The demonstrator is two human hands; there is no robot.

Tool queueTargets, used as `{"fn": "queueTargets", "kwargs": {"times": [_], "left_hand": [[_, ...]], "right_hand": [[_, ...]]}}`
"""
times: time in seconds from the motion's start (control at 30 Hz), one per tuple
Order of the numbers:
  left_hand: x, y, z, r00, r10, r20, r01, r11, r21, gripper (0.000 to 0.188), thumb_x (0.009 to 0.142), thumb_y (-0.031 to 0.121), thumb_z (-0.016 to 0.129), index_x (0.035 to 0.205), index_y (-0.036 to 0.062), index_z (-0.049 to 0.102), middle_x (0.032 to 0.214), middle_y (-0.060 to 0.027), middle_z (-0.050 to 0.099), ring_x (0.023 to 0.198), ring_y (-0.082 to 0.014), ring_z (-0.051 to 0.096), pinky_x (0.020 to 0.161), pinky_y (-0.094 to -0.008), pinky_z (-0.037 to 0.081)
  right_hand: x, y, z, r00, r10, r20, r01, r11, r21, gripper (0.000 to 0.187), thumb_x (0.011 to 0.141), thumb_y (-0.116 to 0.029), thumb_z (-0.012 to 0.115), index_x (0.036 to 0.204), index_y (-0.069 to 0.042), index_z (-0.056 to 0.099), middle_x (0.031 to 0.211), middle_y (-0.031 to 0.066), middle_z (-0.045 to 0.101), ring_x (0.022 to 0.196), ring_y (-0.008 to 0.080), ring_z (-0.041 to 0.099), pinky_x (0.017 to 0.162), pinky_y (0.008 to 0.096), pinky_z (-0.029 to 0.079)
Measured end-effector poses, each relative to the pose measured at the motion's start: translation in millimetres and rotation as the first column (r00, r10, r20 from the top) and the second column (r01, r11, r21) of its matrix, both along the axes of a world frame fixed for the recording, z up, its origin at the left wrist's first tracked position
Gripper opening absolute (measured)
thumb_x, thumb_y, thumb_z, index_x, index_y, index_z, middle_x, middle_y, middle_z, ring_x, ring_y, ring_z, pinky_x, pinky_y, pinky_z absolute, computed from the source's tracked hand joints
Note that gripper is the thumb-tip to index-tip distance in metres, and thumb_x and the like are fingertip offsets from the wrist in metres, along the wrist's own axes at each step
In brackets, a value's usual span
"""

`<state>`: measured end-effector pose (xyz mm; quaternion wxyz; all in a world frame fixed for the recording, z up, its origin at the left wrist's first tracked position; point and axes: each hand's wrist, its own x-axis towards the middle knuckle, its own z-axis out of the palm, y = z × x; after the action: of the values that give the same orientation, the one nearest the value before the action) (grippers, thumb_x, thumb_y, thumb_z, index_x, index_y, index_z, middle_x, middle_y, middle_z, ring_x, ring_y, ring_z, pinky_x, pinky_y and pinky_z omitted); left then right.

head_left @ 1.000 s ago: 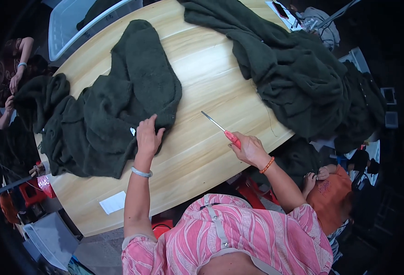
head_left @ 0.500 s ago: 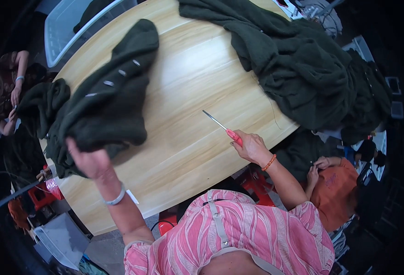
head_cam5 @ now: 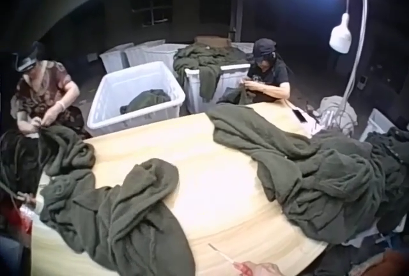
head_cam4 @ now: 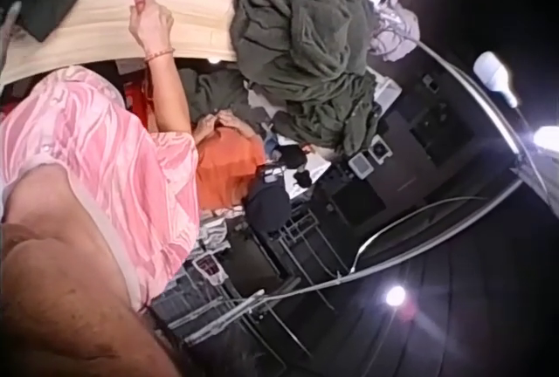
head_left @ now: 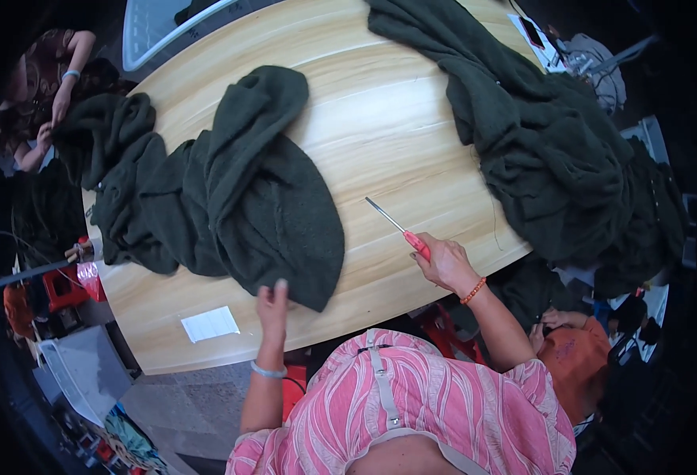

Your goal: Trim excess threads and loose ends from green garments using scissors and inspect the finished quality.

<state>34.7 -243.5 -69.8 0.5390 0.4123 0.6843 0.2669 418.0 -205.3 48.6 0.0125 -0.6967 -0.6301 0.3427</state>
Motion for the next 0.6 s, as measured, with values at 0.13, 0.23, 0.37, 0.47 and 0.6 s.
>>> {"fn": "queueTargets", "kwargs": {"times": [0.13,0.23,0.37,0.47,0.6], "left_hand": [[-3,50,9,0.307,0.767,0.564,-0.663,0.597,-0.451,0.029,0.094,0.031,0.063,0.108,0.0058,0.060,0.106,-0.0071,0.064,0.089,-0.0180,0.062,0.081,-0.0328,0.054],[-29,39,4,0.620,0.624,0.476,-0.727,0.685,0.050,0.029,0.096,0.021,0.060,0.116,0.0007,0.057,0.115,-0.0111,0.063,0.099,-0.0242,0.062,0.092,-0.0378,0.051],[27,36,57,0.937,0.191,-0.293,0.040,0.774,0.632,0.031,0.089,0.013,0.064,0.116,0.0011,0.058,0.108,-0.0153,0.064,0.093,-0.0287,0.063,0.084,-0.0378,0.051],[66,25,63,0.620,-0.506,-0.600,0.706,0.693,0.146,0.037,0.080,0.015,0.070,0.114,0.0045,0.061,0.091,-0.0170,0.059,0.086,-0.0344,0.059,0.076,-0.0435,0.049],[73,31,45,0.477,-0.528,-0.703,0.726,0.687,-0.023,0.035,0.080,0.020,0.071,0.111,0.0043,0.063,0.089,-0.0150,0.057,0.087,-0.0343,0.058,0.074,-0.0452,0.047]], "right_hand": [[6,-6,3,0.996,-0.046,0.072,0.048,0.999,-0.021,0.029,0.088,-0.027,0.061,0.111,-0.010,0.058,0.081,0.0213,0.067,0.081,0.0419,0.065,0.074,0.0511,0.051],[0,-6,-8,0.999,-0.015,0.047,0.016,1.000,-0.016,0.027,0.088,-0.026,0.061,0.110,-0.010,0.059,0.080,0.0210,0.067,0.079,0.0415,0.065,0.073,0.0510,0.051],[4,-9,-9,1.000,0.005,-0.013,-0.004,0.999,0.042,0.025,0.088,-0.026,0.061,0.107,-0.009,0.059,0.078,0.0212,0.066,0.078,0.0409,0.065,0.072,0.0506,0.051],[13,-12,-2,0.999,-0.017,-0.028,0.018,1.000,0.025,0.027,0.088,-0.026,0.060,0.110,-0.009,0.059,0.078,0.0210,0.066,0.078,0.0411,0.065,0.073,0.0502,0.051],[11,-7,2,1.000,-0.019,0.005,0.019,1.000,-0.014,0.029,0.089,-0.026,0.060,0.113,-0.010,0.057,0.078,0.0209,0.066,0.077,0.0413,0.065,0.073,0.0501,0.051]]}}
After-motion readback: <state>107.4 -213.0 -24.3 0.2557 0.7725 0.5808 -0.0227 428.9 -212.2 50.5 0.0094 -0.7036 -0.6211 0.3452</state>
